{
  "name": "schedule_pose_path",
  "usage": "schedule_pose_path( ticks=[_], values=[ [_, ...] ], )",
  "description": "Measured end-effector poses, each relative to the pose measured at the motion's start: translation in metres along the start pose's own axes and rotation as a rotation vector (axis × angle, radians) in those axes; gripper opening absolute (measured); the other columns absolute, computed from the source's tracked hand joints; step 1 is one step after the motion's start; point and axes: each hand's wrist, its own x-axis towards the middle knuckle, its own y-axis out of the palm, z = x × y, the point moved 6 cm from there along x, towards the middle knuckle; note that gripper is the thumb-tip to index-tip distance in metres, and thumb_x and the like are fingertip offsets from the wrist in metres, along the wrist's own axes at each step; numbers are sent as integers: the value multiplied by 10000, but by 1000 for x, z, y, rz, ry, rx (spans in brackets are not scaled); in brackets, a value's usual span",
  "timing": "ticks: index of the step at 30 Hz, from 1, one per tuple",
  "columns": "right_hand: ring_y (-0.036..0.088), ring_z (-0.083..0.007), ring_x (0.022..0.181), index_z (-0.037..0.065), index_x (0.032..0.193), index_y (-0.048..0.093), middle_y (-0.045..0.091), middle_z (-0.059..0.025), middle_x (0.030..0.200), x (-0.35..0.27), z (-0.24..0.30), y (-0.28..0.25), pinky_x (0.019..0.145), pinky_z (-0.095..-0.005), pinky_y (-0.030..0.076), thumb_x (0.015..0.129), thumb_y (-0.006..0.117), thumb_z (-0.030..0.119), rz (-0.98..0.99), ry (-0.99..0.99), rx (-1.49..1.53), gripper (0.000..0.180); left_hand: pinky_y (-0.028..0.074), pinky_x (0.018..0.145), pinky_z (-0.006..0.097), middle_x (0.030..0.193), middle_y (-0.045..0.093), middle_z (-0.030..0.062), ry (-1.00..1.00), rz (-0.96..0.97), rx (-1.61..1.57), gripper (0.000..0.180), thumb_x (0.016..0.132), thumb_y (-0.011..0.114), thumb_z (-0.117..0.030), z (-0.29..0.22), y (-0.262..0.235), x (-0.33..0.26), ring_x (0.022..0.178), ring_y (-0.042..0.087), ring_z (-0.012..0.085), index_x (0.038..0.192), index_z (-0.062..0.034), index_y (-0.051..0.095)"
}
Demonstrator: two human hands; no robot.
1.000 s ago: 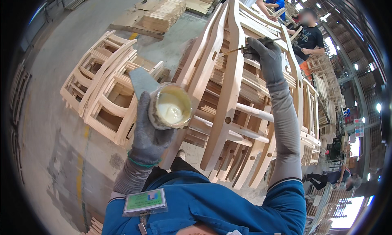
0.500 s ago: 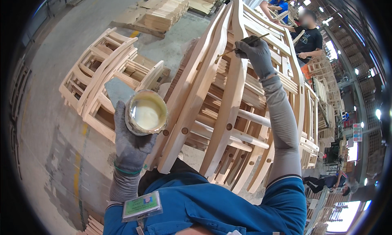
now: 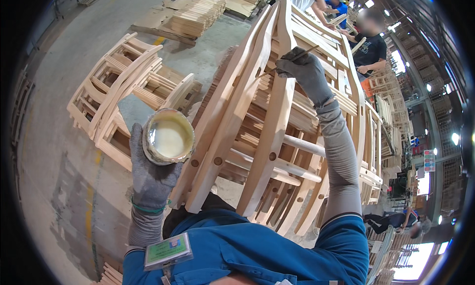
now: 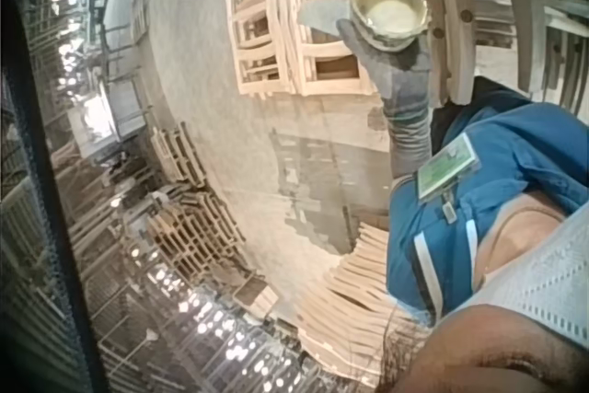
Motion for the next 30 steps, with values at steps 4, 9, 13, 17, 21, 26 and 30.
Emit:
schedule_pose_path(
  ticks=[4,9,13,17,21,26,30],
  values=[
    [621,-130,639,-45,780,610,640,-90,718,5,0,0,557,-221,526,793,676,87,-126,40,106,148,424,976,478,1312,449,119,33,43,63,535,928,393,-491,-1,4,-1,1199,463,300,1331,-139,392],
    [617,-119,669,-17,836,625,644,-71,756,0,-3,-10,622,-230,513,791,677,94,-176,4,-33,130,441,962,472,1302,455,125,-43,72,-92,523,930,397,-479,-7,11,-2,1190,473,282,1326,-137,397],
    [598,-93,661,-7,812,650,642,-40,725,-15,16,4,622,-223,473,753,691,111,-56,-60,-213,139,459,941,470,1299,459,126,-48,44,-149,521,930,399,-474,-11,14,-4,1181,481,285,1320,-128,400],
    [603,-106,718,-13,843,654,637,-48,752,-31,36,-3,679,-226,479,781,642,63,7,-226,-200,99,479,928,467,1308,451,135,11,35,5,531,928,406,-473,-7,13,-4,1181,484,289,1319,-114,396],
    [636,-151,818,-44,927,646,662,-97,878,-72,72,5,779,-252,514,800,606,-11,-97,-240,-30,138,503,923,364,1265,480,132,-14,189,-5,510,945,410,-418,-2,16,-3,1170,499,222,1344,-107,351],
    [670,-227,799,-12,874,602,670,-153,866,-157,97,53,681,-303,584,815,641,34,-18,-259,246,84,530,864,268,1180,542,101,-25,294,91,472,965,380,-391,9,34,-21,1101,547,174,1302,-60,398],
    [652,-246,897,-36,900,593,661,-165,928,-202,105,87,766,-341,567,763,657,-58,-26,-382,238,152,428,1016,377,1400,298,136,-65,678,-12,634,907,476,-67,20,39,-34,1270,375,259,1438,-164,142]
  ],
)
